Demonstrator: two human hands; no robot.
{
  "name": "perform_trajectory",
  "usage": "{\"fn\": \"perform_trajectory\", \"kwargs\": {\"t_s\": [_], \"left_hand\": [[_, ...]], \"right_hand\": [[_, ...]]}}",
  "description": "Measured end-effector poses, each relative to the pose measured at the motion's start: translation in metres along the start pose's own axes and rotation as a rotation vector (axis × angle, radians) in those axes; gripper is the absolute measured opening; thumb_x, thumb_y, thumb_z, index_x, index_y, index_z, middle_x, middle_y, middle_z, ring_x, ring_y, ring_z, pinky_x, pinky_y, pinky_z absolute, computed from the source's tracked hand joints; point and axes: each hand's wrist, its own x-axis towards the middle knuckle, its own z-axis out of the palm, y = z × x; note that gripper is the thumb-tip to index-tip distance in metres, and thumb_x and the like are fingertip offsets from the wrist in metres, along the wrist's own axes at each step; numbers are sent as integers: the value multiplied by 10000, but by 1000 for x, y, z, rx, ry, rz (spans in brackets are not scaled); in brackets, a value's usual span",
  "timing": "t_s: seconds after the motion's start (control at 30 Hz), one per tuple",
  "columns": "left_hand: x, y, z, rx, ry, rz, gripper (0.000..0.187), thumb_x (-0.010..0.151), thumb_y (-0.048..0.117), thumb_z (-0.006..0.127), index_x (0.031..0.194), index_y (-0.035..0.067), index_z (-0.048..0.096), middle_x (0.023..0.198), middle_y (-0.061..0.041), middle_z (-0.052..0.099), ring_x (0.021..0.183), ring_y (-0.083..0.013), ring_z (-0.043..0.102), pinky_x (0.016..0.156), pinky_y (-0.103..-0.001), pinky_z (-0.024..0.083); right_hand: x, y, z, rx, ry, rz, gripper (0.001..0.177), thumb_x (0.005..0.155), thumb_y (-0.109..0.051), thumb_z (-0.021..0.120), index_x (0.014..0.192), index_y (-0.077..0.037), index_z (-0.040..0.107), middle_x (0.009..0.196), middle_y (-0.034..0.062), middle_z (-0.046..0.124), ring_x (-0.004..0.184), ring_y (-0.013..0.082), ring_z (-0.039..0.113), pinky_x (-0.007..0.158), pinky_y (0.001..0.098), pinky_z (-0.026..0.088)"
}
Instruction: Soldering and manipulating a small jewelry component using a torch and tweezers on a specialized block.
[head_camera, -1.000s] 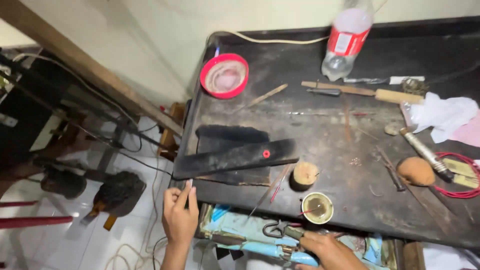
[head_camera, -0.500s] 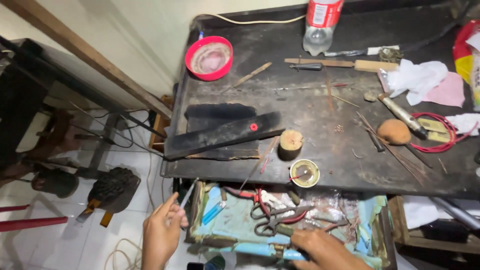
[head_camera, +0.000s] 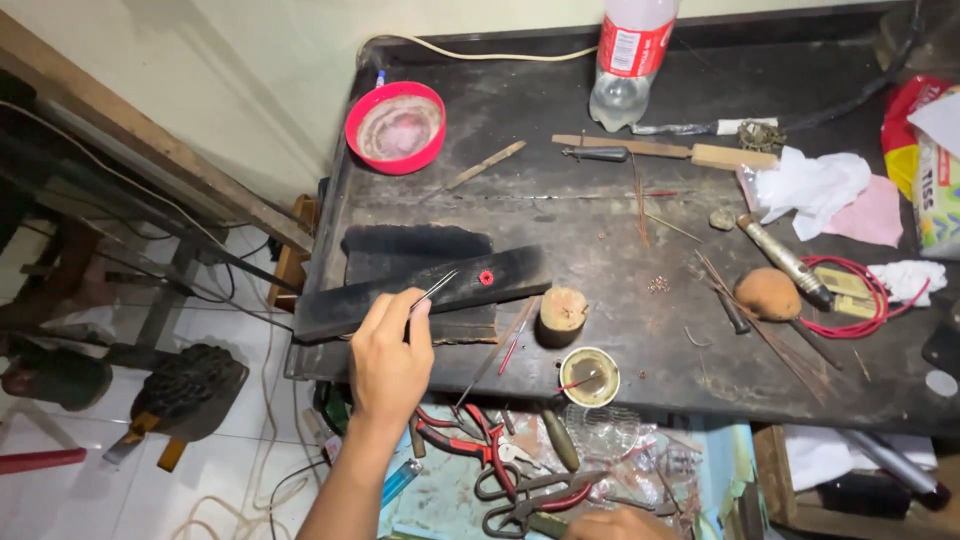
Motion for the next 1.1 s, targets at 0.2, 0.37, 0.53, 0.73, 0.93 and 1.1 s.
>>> {"fn": "perform_trajectory", "kwargs": {"t_s": [0.2, 0.37, 0.53, 0.73, 0.93, 1.1], "left_hand": [[16, 3, 11, -15, -2, 45, 66, 908, 71, 680, 936, 62, 740, 828, -68, 660, 651, -245, 620, 582, -372, 506], [18, 0, 16, -4, -27, 90, 52, 899, 77, 691, 931, 61, 728, 821, -39, 633, 606, -207, 577, 537, -353, 495], [21, 2, 15, 18, -37, 115, 64, 900, 74, 692, 947, 62, 734, 824, -45, 642, 626, -239, 611, 558, -375, 515], [25, -3, 16, 60, -148, 27, 117, 907, 138, 693, 984, 100, 771, 877, -32, 646, 704, -291, 665, 632, -443, 551], [34, 2, 5, 95, -229, 65, 116, 937, 155, 683, 1008, 117, 766, 896, -14, 614, 681, -273, 652, 604, -448, 559], [39, 2, 1, 78, -262, 23, 115, 942, 154, 676, 1008, 133, 768, 888, -7, 591, 681, -257, 638, 597, -444, 557]], "right_hand": [[-30, 29, -25, 42, 479, 88, 216, 812, -298, 877, 961, -141, 885, 676, -40, 727, 596, 53, 598, 562, 208, 475], [-37, 44, -34, 233, 854, 37, 105, 706, -47, 911, 757, 27, 856, 566, 45, 720, 459, 39, 526, 410, 216, 406], [-34, 47, -28, 145, 982, 65, 181, 730, -98, 873, 604, -20, 769, 494, 3, 545, 442, 65, 336, 404, 256, 239], [-32, 46, -36, 16, 973, -14, 226, 773, -124, 820, 583, -70, 710, 492, -52, 478, 443, 24, 262, 396, 225, 182], [-32, 48, -34, 55, 986, 37, 229, 771, -136, 833, 582, -51, 734, 482, -28, 478, 457, 45, 266, 406, 250, 191], [-30, 49, -34, 78, 982, 52, 235, 775, -124, 834, 578, -45, 733, 486, -21, 486, 460, 49, 272, 406, 253, 193]]}}
